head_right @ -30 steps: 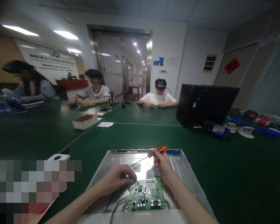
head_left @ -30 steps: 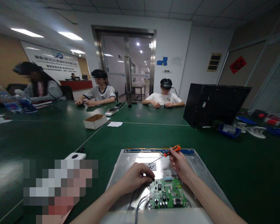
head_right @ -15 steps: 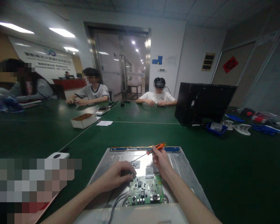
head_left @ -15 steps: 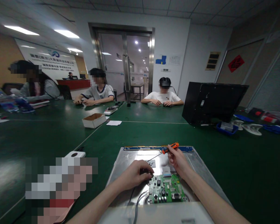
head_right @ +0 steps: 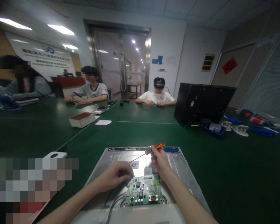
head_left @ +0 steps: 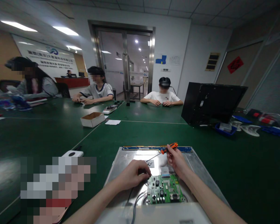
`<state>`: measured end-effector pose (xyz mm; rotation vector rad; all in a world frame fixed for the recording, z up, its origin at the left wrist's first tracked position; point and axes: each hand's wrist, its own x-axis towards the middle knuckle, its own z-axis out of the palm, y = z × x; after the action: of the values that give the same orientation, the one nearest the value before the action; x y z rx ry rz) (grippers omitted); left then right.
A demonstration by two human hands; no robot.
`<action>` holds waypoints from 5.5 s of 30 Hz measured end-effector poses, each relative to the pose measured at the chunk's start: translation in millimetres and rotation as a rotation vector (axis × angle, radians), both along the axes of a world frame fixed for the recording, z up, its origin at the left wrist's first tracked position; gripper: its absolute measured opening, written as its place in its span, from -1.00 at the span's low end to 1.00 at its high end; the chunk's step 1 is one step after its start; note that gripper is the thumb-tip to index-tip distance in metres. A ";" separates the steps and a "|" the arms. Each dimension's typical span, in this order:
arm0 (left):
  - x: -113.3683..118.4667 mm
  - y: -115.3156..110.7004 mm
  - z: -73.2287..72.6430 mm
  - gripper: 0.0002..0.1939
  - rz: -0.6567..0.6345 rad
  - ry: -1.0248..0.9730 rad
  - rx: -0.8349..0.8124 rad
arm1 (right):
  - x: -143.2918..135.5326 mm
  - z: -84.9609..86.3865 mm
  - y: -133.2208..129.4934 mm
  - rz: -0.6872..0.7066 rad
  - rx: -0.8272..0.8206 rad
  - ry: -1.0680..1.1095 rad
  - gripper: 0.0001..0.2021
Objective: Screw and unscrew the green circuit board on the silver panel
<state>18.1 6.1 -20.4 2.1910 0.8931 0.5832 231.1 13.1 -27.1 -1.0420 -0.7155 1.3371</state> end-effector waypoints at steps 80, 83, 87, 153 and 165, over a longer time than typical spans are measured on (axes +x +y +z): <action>-4.3 12.3 -7.3 -0.87 -0.093 -0.069 -0.184 | -34.0 17.8 -43.2 -0.068 0.996 -1.106 -0.33; -3.8 11.1 -6.5 -0.91 -0.093 -0.102 -0.185 | -34.8 14.2 -40.5 -0.092 1.060 -1.121 -0.37; -3.0 9.7 -3.5 -0.95 -0.074 -0.086 -0.183 | -34.5 12.6 -40.6 -0.096 1.085 -1.162 -0.41; -2.0 10.0 -4.2 -0.95 0.001 -0.026 -0.200 | -31.6 7.6 -39.2 -0.074 0.968 -1.180 -0.35; -2.7 10.1 -3.6 -0.94 -0.013 -0.025 -0.189 | -31.3 5.4 -36.8 -0.115 1.001 -1.200 -0.41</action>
<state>15.4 16.2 -24.0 2.0147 0.8829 0.4975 199.8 -23.7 -21.7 -0.9079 -1.9000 -0.0114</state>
